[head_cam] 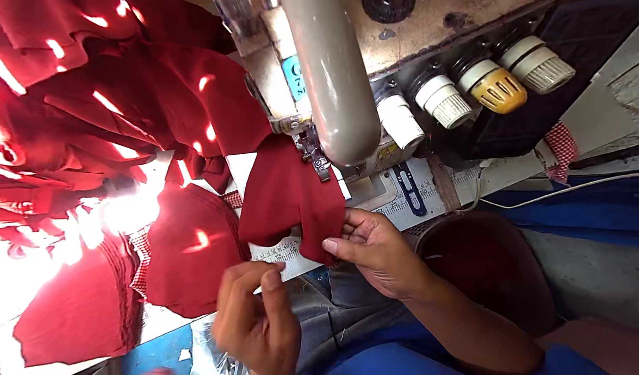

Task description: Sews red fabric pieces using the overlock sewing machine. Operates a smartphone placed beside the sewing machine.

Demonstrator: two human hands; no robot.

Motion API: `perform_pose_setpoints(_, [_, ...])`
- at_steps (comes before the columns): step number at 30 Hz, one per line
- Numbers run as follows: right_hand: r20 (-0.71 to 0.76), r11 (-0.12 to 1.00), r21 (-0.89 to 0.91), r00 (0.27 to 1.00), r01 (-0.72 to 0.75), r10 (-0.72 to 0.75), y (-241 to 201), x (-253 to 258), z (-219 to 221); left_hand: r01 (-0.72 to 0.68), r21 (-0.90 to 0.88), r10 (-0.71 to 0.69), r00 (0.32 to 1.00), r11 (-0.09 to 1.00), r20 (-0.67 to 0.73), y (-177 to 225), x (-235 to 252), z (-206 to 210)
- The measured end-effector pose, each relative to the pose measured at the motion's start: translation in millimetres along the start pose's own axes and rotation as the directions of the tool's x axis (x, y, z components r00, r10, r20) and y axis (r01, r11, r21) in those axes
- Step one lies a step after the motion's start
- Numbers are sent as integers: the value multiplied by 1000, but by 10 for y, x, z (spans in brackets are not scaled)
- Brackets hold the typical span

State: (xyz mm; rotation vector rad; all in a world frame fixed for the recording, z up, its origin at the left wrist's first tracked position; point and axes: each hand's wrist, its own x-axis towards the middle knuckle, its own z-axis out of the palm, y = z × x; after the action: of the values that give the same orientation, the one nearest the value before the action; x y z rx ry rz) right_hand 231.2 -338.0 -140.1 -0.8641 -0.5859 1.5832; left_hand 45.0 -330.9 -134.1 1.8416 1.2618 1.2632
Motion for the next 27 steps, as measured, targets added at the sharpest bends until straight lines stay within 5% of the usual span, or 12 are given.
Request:
perform_pose_setpoints(1, [23,999,19,999,-37,36,-35,-32,-5,224,-236,-206,973,946,99,9,-131,42])
perform_pose_setpoints(3, [70,988,93,991,-124,118,-105,-98,7,666,-581,-440,746,468,500,23,-248,164])
perform_pose_setpoints(4, [87,980,129,986,-151,140,-120,-112,15,732,-661,-428,656,164,621,17,-239,230])
perform_pose_setpoints(5, [96,975,156,985,-157,143,-123,-111,26,694,-718,-420,637,-52,646,20,-189,274])
perform_pose_setpoints(6, [96,975,170,987,-146,131,-118,-105,37,606,-785,-456,667,-127,589,39,-120,274])
perform_pose_setpoints(7, [83,979,159,990,-126,114,-107,-101,49,514,-857,-516,725,-36,456,69,-54,240])
perform_pose_setpoints(8, [64,986,130,994,-100,92,-93,-95,59,424,-883,-533,804,201,265,85,-8,191])
perform_pose_setpoints(10, [13,998,40,999,-45,44,-44,-81,69,219,-656,-379,919,723,-111,46,33,90])
perform_pose_setpoints(11, [-13,1000,9,1000,-28,28,-5,-77,71,151,-520,-290,937,841,-197,25,35,51])
perform_pose_setpoints(15, [-63,999,13,997,-44,45,146,-90,121,156,-395,-244,952,905,-184,-20,-46,26])
perform_pose_setpoints(27, [-130,991,-92,986,95,-107,282,-302,154,132,-468,-268,934,874,-236,-215,-242,72])
